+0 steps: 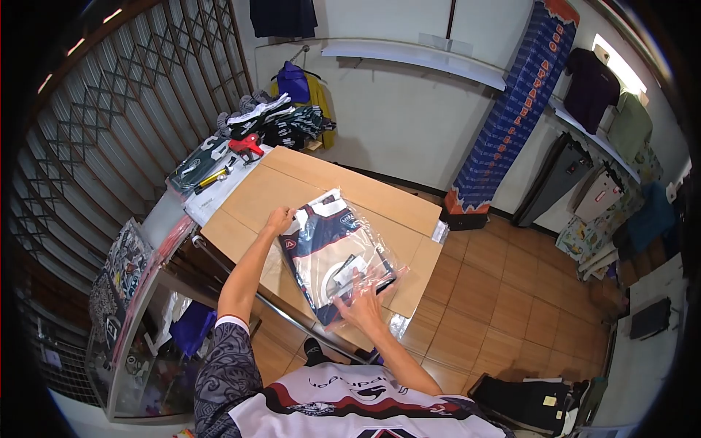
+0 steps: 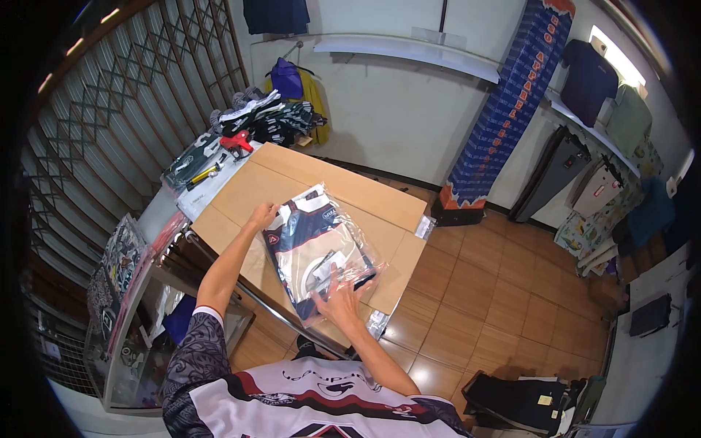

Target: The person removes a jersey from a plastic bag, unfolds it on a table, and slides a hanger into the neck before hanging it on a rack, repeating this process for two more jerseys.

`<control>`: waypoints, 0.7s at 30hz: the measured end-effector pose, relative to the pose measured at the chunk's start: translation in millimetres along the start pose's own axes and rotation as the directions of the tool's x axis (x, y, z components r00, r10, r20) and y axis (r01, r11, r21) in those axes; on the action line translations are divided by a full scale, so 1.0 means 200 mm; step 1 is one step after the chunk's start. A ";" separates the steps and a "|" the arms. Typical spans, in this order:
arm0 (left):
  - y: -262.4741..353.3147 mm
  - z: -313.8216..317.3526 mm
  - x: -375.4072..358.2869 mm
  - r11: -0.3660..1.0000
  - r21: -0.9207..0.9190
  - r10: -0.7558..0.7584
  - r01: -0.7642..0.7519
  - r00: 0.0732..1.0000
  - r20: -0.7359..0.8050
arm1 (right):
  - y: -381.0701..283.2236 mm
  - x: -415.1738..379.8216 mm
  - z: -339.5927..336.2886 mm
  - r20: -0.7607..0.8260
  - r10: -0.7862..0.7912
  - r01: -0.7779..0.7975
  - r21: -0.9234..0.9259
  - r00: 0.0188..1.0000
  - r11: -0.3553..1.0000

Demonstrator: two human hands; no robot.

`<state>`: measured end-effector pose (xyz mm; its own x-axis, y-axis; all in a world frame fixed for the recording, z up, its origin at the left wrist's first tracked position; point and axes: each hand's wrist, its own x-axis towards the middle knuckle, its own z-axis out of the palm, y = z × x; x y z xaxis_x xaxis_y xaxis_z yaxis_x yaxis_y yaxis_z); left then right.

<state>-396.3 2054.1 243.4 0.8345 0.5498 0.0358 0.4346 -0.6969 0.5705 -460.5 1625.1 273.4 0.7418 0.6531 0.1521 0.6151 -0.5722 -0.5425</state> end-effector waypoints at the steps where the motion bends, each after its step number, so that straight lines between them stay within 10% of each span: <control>1: -0.03 0.01 0.03 0.999 -0.028 0.032 -0.032 0.999 -0.010 | 0.04 0.03 0.11 -0.065 -0.006 0.005 -0.011 0.998 1.000; 6: 0.02 -0.10 0.04 0.995 -0.103 0.002 0.001 1.000 0.026 | -0.02 0.04 0.11 -0.257 -0.099 0.064 -0.141 0.961 0.988; 11: 0.10 -0.27 0.02 0.987 -0.161 0.002 -0.008 0.999 -0.040 | -0.01 0.02 0.00 0.032 0.017 -0.011 -0.169 0.999 0.986; 14: 0.18 -0.39 0.01 0.980 -0.188 0.050 -0.059 0.997 -0.053 | 0.07 0.00 0.08 -0.120 -0.081 0.063 -0.152 0.989 0.986; 21: 0.30 -0.63 0.15 0.965 -0.079 0.245 -0.251 0.966 -0.084 | -0.02 0.03 -0.07 0.128 0.146 -0.118 -0.202 0.981 0.972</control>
<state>-387.8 2087.4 381.9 0.8841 0.3992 0.2430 0.1830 -0.7742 0.6059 -455.1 1625.0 288.4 0.7832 0.6207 -0.0361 0.5641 -0.7338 -0.3787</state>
